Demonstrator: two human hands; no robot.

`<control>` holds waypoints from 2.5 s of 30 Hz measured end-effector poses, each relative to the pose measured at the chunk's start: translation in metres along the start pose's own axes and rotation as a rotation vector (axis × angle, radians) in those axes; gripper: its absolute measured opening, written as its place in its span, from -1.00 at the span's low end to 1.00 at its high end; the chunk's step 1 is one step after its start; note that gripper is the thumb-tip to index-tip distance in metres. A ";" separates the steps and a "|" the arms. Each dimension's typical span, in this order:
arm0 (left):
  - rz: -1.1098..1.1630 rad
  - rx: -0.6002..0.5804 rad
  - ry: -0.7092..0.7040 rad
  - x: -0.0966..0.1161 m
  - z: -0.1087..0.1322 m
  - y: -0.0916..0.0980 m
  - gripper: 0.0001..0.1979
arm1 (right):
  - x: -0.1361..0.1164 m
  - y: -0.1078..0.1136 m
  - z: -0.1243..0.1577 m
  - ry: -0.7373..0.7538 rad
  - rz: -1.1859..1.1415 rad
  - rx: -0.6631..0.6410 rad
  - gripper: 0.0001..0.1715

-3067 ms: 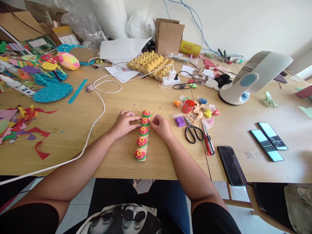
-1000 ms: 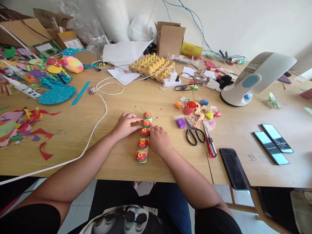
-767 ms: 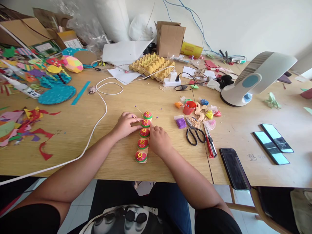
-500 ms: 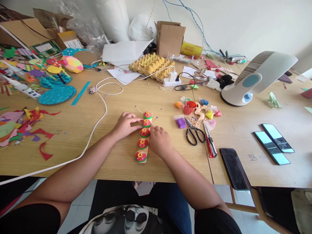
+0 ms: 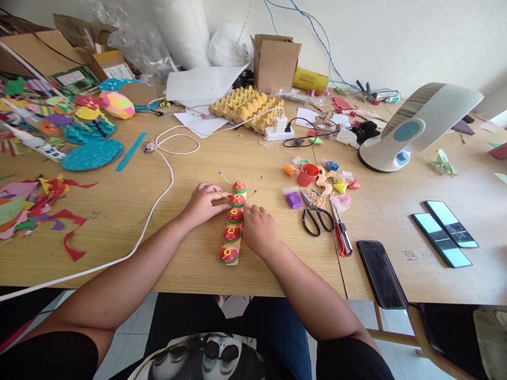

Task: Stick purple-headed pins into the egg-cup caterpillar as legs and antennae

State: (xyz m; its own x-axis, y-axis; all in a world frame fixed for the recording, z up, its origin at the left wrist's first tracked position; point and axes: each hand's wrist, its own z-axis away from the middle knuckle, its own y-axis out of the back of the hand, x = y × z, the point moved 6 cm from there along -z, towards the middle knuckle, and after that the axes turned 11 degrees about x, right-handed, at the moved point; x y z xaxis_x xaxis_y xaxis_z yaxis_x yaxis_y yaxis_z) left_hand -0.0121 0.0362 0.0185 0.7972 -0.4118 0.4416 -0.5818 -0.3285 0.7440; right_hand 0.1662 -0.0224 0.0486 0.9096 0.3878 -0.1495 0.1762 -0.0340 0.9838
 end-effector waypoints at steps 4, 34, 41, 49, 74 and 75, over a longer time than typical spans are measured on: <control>0.005 -0.001 -0.004 0.000 0.000 0.000 -0.62 | 0.000 -0.001 0.000 0.001 0.010 0.007 -0.45; 0.011 -0.017 0.011 -0.002 0.001 -0.001 -0.64 | 0.000 0.007 0.002 -0.023 0.005 -0.030 -0.43; 0.031 -0.013 0.007 -0.002 0.000 -0.002 -0.64 | 0.007 0.013 -0.004 -0.044 0.004 -0.056 -0.61; 0.091 -0.019 0.029 0.003 -0.001 0.009 -0.74 | 0.030 0.012 -0.009 -0.063 0.012 0.026 -0.62; 0.175 0.693 0.292 -0.022 0.003 0.049 -0.67 | 0.123 0.074 -0.006 -0.596 0.221 0.230 -0.46; 0.171 0.696 0.266 -0.018 0.003 0.050 -0.67 | 0.127 0.068 -0.009 -0.608 0.234 0.210 -0.41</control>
State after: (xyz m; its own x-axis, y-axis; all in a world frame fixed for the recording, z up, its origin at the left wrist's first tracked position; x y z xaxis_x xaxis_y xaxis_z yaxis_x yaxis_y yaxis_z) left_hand -0.0565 0.0244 0.0463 0.6473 -0.3155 0.6938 -0.5981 -0.7746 0.2057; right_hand 0.2905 0.0327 0.0978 0.9715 -0.2358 -0.0247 -0.0376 -0.2561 0.9659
